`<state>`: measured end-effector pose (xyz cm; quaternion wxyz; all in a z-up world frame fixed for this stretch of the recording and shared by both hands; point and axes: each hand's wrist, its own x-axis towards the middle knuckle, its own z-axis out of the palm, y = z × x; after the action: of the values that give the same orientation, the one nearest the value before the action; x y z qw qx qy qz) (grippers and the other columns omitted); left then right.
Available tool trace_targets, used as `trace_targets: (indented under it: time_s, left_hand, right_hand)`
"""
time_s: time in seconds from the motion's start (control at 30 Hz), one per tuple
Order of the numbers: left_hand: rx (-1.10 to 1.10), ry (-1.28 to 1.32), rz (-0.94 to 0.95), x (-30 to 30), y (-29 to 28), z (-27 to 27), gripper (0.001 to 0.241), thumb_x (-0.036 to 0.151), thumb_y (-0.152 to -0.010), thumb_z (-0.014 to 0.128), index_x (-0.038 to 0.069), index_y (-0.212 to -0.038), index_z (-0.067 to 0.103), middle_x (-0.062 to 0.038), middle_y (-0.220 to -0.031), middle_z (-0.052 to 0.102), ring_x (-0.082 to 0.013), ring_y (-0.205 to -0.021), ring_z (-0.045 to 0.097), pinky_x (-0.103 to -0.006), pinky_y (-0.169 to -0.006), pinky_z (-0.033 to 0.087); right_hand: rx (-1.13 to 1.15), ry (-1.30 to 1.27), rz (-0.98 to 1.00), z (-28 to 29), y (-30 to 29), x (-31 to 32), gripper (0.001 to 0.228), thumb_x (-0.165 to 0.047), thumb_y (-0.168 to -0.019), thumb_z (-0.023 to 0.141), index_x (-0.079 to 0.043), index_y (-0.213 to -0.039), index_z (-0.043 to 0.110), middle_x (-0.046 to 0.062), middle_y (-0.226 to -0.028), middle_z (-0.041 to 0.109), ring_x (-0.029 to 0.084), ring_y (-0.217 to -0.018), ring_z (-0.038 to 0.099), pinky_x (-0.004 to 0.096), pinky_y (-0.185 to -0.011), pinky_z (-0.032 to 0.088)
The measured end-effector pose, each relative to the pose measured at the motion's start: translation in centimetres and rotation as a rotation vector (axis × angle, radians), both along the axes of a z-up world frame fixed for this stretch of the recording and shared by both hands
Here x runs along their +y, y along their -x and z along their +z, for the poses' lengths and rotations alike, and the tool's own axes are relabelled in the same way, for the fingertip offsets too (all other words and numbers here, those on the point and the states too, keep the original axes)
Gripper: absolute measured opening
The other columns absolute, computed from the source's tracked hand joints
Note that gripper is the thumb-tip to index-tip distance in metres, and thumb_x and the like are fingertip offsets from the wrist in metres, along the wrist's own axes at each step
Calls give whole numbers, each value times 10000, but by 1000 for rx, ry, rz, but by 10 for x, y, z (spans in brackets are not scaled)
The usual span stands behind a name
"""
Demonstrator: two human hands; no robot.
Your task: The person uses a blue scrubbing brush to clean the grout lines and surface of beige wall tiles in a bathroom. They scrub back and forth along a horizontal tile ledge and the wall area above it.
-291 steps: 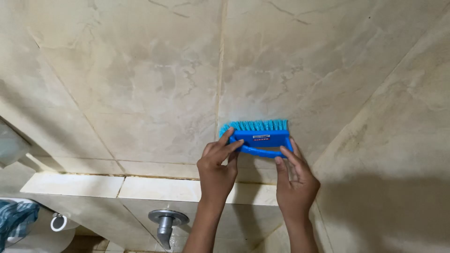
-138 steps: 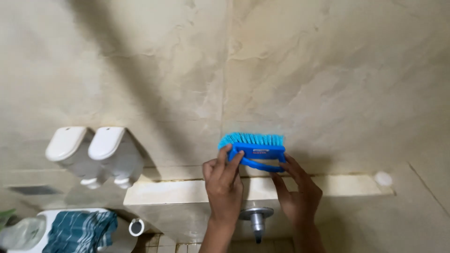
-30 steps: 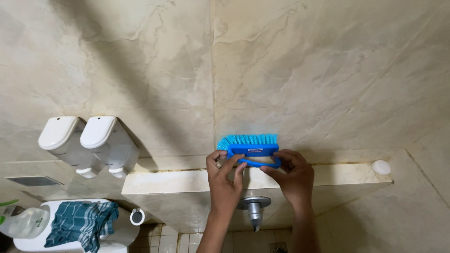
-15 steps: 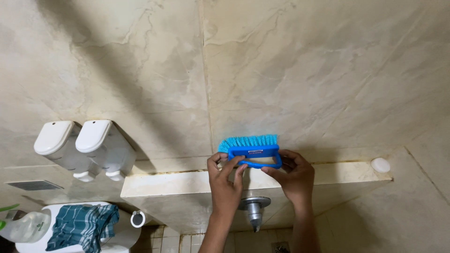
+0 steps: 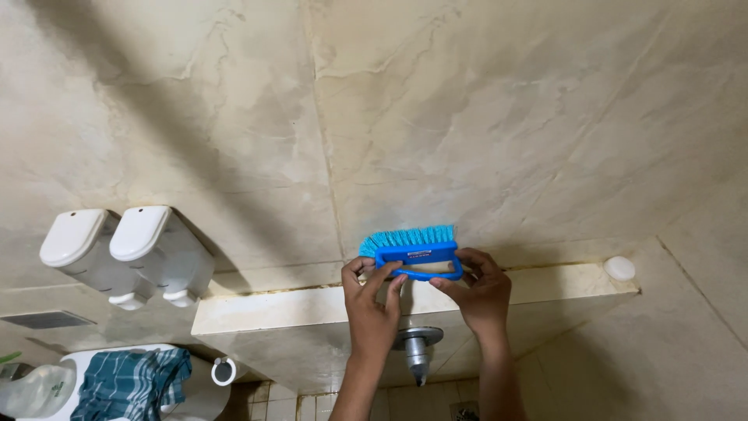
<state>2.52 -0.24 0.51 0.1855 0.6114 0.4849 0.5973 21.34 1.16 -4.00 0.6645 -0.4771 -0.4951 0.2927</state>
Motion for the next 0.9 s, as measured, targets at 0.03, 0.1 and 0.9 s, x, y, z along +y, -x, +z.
trace_targets:
  time_s: [0.03, 0.1, 0.9]
  left_hand:
    - [1, -1, -3, 1, -1, 2, 242, 71, -823, 810, 114, -1061, 792, -140, -1167, 528, -292, -1098, 576, -386, -948, 499]
    - [5, 1, -18, 1, -3, 6, 240, 88, -820, 826, 119, -1056, 793, -136, -1158, 533, -287, -1081, 581, -380, -928, 503]
    - [-41, 50, -59, 1, -47, -15, 223, 76, -829, 818, 106, -1048, 788, -131, -1129, 507, -272, -1030, 573, -367, -903, 506]
  right_hand:
    - [1, -1, -3, 5, 1, -2, 551, 36, -677, 897, 36, -1170, 650, 113, -1153, 701, 174, -1060, 705, 324, -904, 613]
    - [26, 22, -43, 16, 3, -7, 534, 37, -689, 890, 37, -1169, 656, 107, -1139, 722, 165, -1042, 715, 312, -911, 619]
    - [-24, 3, -50, -14, -50, -3, 632, 96, -642, 896, 52, -1218, 639, 119, -1154, 710, 166, -1047, 686, 314, -921, 601]
